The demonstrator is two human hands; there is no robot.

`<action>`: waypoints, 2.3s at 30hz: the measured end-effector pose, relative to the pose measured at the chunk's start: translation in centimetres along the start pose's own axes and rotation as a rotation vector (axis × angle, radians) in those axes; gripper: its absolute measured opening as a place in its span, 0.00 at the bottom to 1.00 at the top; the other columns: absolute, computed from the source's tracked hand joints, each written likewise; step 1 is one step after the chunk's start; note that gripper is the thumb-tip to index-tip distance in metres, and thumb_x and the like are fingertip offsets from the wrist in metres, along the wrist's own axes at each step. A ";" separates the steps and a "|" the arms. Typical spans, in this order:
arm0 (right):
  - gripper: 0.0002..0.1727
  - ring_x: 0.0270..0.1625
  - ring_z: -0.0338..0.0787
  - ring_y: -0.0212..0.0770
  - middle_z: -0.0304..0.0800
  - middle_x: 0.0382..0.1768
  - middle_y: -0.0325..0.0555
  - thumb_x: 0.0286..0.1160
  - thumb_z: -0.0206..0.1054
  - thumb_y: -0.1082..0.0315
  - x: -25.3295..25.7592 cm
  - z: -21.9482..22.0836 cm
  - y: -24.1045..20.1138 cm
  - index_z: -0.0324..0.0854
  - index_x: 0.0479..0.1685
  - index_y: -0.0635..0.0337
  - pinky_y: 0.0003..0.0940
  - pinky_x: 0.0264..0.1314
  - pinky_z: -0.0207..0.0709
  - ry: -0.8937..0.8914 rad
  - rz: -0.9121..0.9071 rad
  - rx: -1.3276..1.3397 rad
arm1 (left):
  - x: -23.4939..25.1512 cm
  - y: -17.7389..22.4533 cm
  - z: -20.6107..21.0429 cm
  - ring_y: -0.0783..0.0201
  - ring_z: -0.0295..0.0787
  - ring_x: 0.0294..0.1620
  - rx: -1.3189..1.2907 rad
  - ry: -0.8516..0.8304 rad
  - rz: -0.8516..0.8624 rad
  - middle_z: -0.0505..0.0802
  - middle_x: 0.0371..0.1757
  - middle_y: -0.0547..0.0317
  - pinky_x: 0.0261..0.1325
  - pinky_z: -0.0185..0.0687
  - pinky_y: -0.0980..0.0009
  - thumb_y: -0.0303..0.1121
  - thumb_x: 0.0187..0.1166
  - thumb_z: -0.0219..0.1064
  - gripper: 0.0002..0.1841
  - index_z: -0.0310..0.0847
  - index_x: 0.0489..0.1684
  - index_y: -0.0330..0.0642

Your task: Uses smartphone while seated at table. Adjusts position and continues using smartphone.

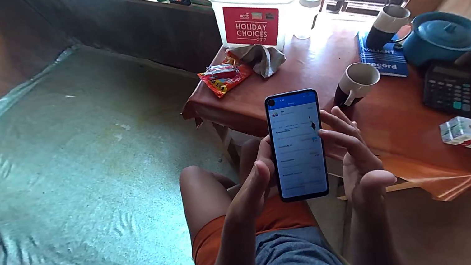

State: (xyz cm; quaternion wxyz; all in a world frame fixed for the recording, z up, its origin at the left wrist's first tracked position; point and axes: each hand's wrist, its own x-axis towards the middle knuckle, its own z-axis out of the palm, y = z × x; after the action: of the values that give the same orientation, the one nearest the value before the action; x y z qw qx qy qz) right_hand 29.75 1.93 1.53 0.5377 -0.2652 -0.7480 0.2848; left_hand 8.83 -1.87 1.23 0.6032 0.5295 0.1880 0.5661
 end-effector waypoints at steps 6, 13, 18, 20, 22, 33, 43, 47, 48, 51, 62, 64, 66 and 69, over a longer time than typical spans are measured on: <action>0.48 0.94 0.52 0.50 0.74 0.84 0.36 0.77 0.31 0.21 -0.1 0.0 0.1 0.85 0.70 0.42 0.65 0.94 0.30 0.007 -0.009 0.026 | -0.1 0.0 0.1 0.69 0.85 0.66 -0.007 0.007 0.016 0.87 0.67 0.62 0.68 0.83 0.66 0.78 0.69 0.56 0.52 0.57 0.84 0.44; 0.46 0.91 0.61 0.46 0.76 0.82 0.38 0.78 0.33 0.22 0.0 -0.1 0.0 0.88 0.65 0.41 0.59 0.95 0.42 -0.023 -0.019 0.164 | 0.0 0.5 0.8 0.72 0.89 0.59 -0.012 0.076 -0.002 0.90 0.60 0.66 0.62 0.85 0.70 0.80 0.61 0.60 0.54 0.63 0.80 0.45; 0.46 0.91 0.62 0.47 0.77 0.82 0.37 0.78 0.31 0.22 -0.1 -0.4 0.1 0.90 0.61 0.39 0.61 0.94 0.43 -0.047 -0.017 0.144 | -0.2 -0.1 -0.3 0.67 0.85 0.67 -0.007 0.026 -0.016 0.87 0.69 0.62 0.69 0.83 0.63 0.79 0.67 0.55 0.53 0.55 0.87 0.48; 0.46 0.91 0.62 0.47 0.77 0.82 0.37 0.78 0.31 0.22 -0.1 -0.5 0.1 0.90 0.61 0.39 0.62 0.94 0.42 -0.053 -0.019 0.135 | -0.2 -0.1 -0.3 0.67 0.85 0.67 -0.002 0.028 -0.015 0.87 0.68 0.62 0.69 0.83 0.64 0.79 0.67 0.55 0.54 0.55 0.87 0.47; 0.46 0.91 0.62 0.47 0.78 0.81 0.38 0.78 0.31 0.22 -0.1 -0.5 0.1 0.90 0.61 0.40 0.61 0.94 0.41 -0.052 -0.023 0.136 | -0.2 -0.1 -0.3 0.67 0.85 0.67 -0.008 0.023 -0.007 0.87 0.68 0.61 0.69 0.83 0.64 0.79 0.67 0.56 0.53 0.55 0.86 0.47; 0.44 0.90 0.64 0.47 0.78 0.80 0.39 0.79 0.33 0.23 -0.1 -0.5 0.3 0.89 0.63 0.39 0.60 0.94 0.43 -0.049 -0.030 0.151 | -0.2 -0.1 -0.3 0.67 0.85 0.68 -0.008 0.025 -0.012 0.87 0.69 0.61 0.70 0.82 0.63 0.79 0.67 0.55 0.54 0.55 0.87 0.47; 0.35 0.83 0.74 0.41 0.79 0.79 0.37 0.80 0.57 0.33 0.3 -0.3 -0.4 0.71 0.79 0.43 0.41 0.85 0.70 -0.044 0.040 0.312 | -0.1 -0.1 -0.4 0.66 0.86 0.66 -0.034 0.022 -0.010 0.87 0.67 0.61 0.68 0.84 0.63 0.78 0.68 0.56 0.52 0.54 0.85 0.49; 0.41 0.78 0.80 0.39 0.79 0.78 0.36 0.77 0.69 0.49 0.0 -0.3 -0.5 0.56 0.90 0.41 0.37 0.77 0.78 -0.065 0.137 0.446 | 0.1 -0.1 -0.4 0.68 0.86 0.66 -0.015 0.031 -0.008 0.87 0.67 0.62 0.67 0.84 0.65 0.79 0.68 0.55 0.53 0.54 0.86 0.48; 0.42 0.77 0.81 0.40 0.80 0.78 0.37 0.76 0.69 0.52 0.0 -0.3 -0.5 0.54 0.91 0.41 0.38 0.76 0.80 -0.065 0.152 0.471 | 0.1 -0.1 -0.4 0.68 0.86 0.65 -0.016 0.032 -0.009 0.88 0.67 0.62 0.68 0.84 0.65 0.79 0.68 0.55 0.52 0.54 0.86 0.48; 0.44 0.76 0.82 0.39 0.80 0.78 0.36 0.75 0.69 0.58 -0.1 -0.2 -0.5 0.50 0.92 0.40 0.37 0.75 0.81 -0.066 0.170 0.480 | 0.1 -0.1 -0.4 0.67 0.87 0.64 -0.031 0.033 -0.015 0.88 0.67 0.61 0.65 0.86 0.66 0.78 0.68 0.57 0.52 0.55 0.86 0.48; 0.47 0.76 0.80 0.38 0.77 0.79 0.36 0.70 0.68 0.67 -0.3 0.5 -0.8 0.48 0.93 0.40 0.37 0.74 0.81 -0.066 0.199 0.345 | 0.2 -0.2 -0.3 0.69 0.86 0.65 0.030 0.041 -0.005 0.86 0.67 0.62 0.66 0.84 0.66 0.79 0.69 0.54 0.53 0.52 0.86 0.46; 0.47 0.77 0.80 0.38 0.76 0.79 0.36 0.70 0.68 0.68 -0.3 0.7 -0.7 0.49 0.92 0.40 0.37 0.74 0.81 -0.055 0.193 0.342 | 0.2 -0.2 -0.3 0.69 0.85 0.66 0.029 0.040 -0.001 0.86 0.68 0.62 0.67 0.83 0.66 0.79 0.69 0.54 0.53 0.52 0.86 0.46; 0.47 0.78 0.79 0.38 0.76 0.80 0.35 0.70 0.68 0.69 -0.3 0.8 -0.5 0.50 0.92 0.40 0.37 0.74 0.81 -0.056 0.182 0.346 | 0.1 -0.2 -0.3 0.69 0.85 0.66 0.032 0.039 0.000 0.86 0.68 0.62 0.68 0.83 0.66 0.79 0.69 0.54 0.53 0.52 0.86 0.46; 0.47 0.77 0.80 0.38 0.76 0.79 0.36 0.69 0.68 0.70 -0.3 0.9 -0.6 0.49 0.92 0.40 0.37 0.74 0.81 -0.060 0.179 0.341 | 0.0 -0.1 -0.3 0.68 0.85 0.67 0.034 0.049 -0.010 0.86 0.68 0.61 0.68 0.83 0.65 0.79 0.68 0.54 0.55 0.51 0.87 0.45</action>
State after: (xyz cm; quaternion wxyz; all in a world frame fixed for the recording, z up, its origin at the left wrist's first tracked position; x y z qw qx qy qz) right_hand 28.94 1.17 1.51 0.5248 -0.2271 -0.6781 0.4617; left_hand 8.64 -1.69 1.05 0.5920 0.5249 0.2150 0.5726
